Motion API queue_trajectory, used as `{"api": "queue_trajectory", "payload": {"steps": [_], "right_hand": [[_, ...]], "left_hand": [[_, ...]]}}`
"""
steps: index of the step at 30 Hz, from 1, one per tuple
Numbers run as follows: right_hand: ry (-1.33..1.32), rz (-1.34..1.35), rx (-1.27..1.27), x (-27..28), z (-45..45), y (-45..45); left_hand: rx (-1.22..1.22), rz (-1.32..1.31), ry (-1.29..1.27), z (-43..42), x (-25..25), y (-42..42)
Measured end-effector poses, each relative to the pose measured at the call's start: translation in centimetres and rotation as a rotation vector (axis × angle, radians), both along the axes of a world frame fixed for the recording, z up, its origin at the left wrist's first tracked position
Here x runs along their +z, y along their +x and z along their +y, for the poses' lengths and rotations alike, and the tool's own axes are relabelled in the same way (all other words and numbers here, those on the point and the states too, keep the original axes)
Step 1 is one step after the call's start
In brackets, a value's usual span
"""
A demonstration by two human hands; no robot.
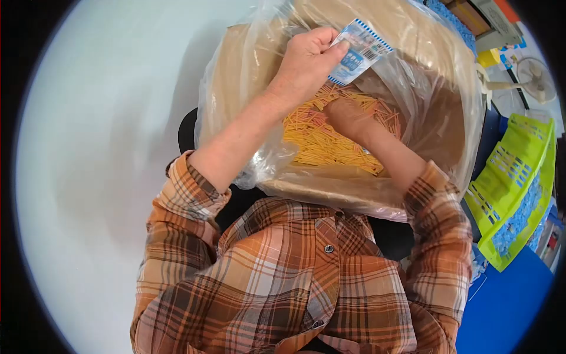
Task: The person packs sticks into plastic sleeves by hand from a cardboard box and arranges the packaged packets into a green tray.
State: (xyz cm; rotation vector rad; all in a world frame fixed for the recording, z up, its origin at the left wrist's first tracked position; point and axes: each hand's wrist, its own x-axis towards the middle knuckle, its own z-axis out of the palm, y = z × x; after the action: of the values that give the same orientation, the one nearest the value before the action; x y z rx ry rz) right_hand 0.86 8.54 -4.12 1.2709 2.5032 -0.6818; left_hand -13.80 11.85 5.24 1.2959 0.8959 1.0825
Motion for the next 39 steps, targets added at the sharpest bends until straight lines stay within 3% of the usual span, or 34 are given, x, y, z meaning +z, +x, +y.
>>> {"api": "queue_trajectory", "payload": {"steps": [2, 8, 11, 20, 23, 26, 31, 35, 39], "right_hand": [[0.038, -0.046, 0.091, -3.3, 0.1, -1.0], [0.008, -0.136, 0.006, -4.7, -1.4, -0.7], [-0.034, 0.011, -0.07, -6.8, -1.8, -0.2], [-0.102, 0.041, -0.022, -2.9, 0.0, 0.8], [-0.439, 0.499, -0.516, 1.3, 0.8, 2.7], [-0.57, 0.794, -0.744, 5.4, 1.3, 4.5], [-0.517, 1.025, -0.828, 7.8, 0.7, 7.7], [-0.482, 1.088, -0.825, 8.8, -0.7, 7.0], [-0.482, 1.058, -0.743, 8.1, -1.6, 7.0]], "left_hand": [[0.031, -0.097, -0.041, 0.0, 0.2, 0.3], [0.064, -0.068, -0.066, -0.9, 1.9, 2.2], [0.062, -0.056, -0.082, -0.9, 2.2, 2.4], [-0.006, -0.136, -0.181, -0.5, 1.7, 2.0], [-0.104, -0.059, -0.264, -0.4, 1.4, 1.4], [-0.262, 0.123, -0.281, -0.4, 0.4, 0.5], [-0.657, 0.295, -0.098, -1.2, -0.9, 0.9], [-0.712, 0.283, -0.24, -2.5, -1.0, 1.8], [-0.639, 0.319, -0.198, -3.8, -1.0, 1.5]]}}
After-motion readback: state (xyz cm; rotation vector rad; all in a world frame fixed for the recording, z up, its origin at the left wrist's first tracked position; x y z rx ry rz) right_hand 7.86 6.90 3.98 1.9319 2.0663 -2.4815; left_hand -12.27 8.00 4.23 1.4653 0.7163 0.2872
